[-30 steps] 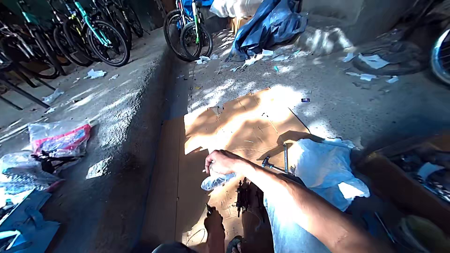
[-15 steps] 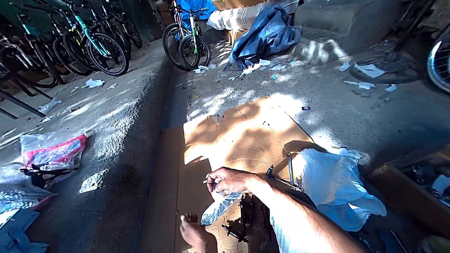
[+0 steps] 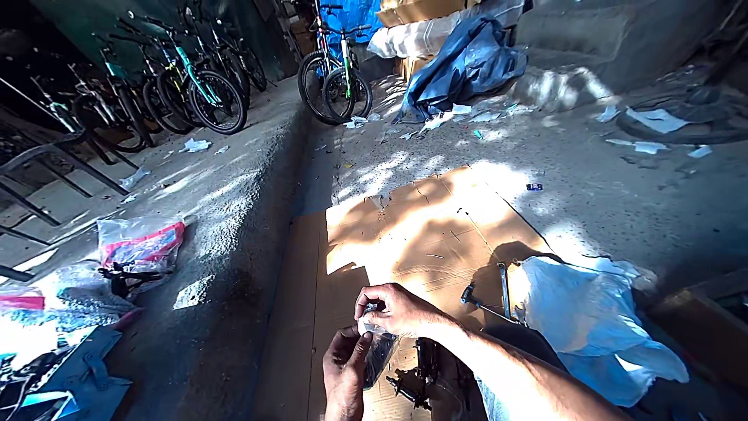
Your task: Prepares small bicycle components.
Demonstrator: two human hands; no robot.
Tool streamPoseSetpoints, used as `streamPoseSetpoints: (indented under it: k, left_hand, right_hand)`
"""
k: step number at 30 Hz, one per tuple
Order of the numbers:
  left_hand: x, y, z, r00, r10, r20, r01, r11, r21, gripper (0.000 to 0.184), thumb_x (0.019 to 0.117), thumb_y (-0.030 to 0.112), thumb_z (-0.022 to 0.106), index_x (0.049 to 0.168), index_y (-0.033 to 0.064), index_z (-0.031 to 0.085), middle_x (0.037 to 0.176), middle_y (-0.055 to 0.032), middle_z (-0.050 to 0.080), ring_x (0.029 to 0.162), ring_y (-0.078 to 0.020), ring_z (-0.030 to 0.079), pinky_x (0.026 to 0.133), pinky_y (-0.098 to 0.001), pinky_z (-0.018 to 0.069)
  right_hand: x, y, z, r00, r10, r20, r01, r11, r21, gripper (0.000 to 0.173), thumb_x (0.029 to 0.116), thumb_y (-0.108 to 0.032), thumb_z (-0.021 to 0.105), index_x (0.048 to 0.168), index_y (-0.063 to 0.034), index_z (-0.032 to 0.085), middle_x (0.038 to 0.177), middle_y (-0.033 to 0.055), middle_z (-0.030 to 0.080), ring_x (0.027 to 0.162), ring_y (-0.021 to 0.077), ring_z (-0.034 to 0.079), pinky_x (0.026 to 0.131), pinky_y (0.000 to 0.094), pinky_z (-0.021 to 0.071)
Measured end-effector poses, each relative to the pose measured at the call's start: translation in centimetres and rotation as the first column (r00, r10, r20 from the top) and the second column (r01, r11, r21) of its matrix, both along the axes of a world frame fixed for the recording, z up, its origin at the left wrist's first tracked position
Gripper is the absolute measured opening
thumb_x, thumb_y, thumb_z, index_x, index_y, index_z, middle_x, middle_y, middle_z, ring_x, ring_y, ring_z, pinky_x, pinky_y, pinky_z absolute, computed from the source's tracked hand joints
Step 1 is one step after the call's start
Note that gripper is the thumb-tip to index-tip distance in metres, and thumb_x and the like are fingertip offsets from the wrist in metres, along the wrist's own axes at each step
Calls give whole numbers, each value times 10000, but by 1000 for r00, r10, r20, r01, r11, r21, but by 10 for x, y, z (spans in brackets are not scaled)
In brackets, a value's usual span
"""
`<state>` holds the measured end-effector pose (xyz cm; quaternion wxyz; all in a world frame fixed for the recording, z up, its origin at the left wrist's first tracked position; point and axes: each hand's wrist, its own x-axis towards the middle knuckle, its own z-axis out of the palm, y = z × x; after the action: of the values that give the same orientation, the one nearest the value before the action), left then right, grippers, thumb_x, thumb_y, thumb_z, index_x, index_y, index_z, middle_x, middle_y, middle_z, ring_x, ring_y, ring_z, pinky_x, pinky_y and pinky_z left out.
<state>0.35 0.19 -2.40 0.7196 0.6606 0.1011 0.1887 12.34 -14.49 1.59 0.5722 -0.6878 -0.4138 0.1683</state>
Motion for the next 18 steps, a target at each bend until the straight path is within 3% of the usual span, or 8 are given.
streamPoseSetpoints:
  k: [3,6,10,13,18]
  left_hand:
    - [4,-7,-6,986,129,104,-131,991,13,188,845,2,718,1010,-60,653,846,-125,710,749,-163,694,697,-286,602]
    - [2,-8,-6,971,174,165,-200,967,157,304,789,66,761,1040,-40,626,817,-91,692,691,-146,682,631,-275,600]
    - [-3,-5,-10,945,232,233,-296,907,299,340,774,94,757,1053,-11,596,807,-47,665,649,-128,659,591,-279,596]
    - [-5,-4,-13,927,234,291,-326,888,324,329,787,73,737,1069,-13,592,836,-42,665,672,-119,664,617,-276,608]
    - [-7,-6,-9,904,256,343,-351,902,250,392,799,87,756,1123,-55,585,945,-80,688,778,-140,698,725,-292,630]
  right_hand:
    - [-1,0,4,994,-27,106,39,993,-114,181,1003,-144,579,1156,-96,662,1078,70,690,958,163,673,862,375,566]
    - [-4,-5,8,949,19,314,60,969,-240,328,938,-116,593,1257,-173,643,1206,34,655,1136,182,618,975,415,522]
    - [-11,-4,0,832,44,554,116,961,-250,281,929,-250,672,1204,-197,662,1299,1,635,1228,173,584,1007,390,500]
    - [-16,1,-1,802,35,597,117,970,-213,220,997,-204,583,1203,-163,646,1254,27,646,1173,178,619,960,360,538]
    - [-20,6,3,821,12,570,106,979,-172,189,967,-178,597,1138,-138,668,1218,53,652,1095,185,647,882,370,566]
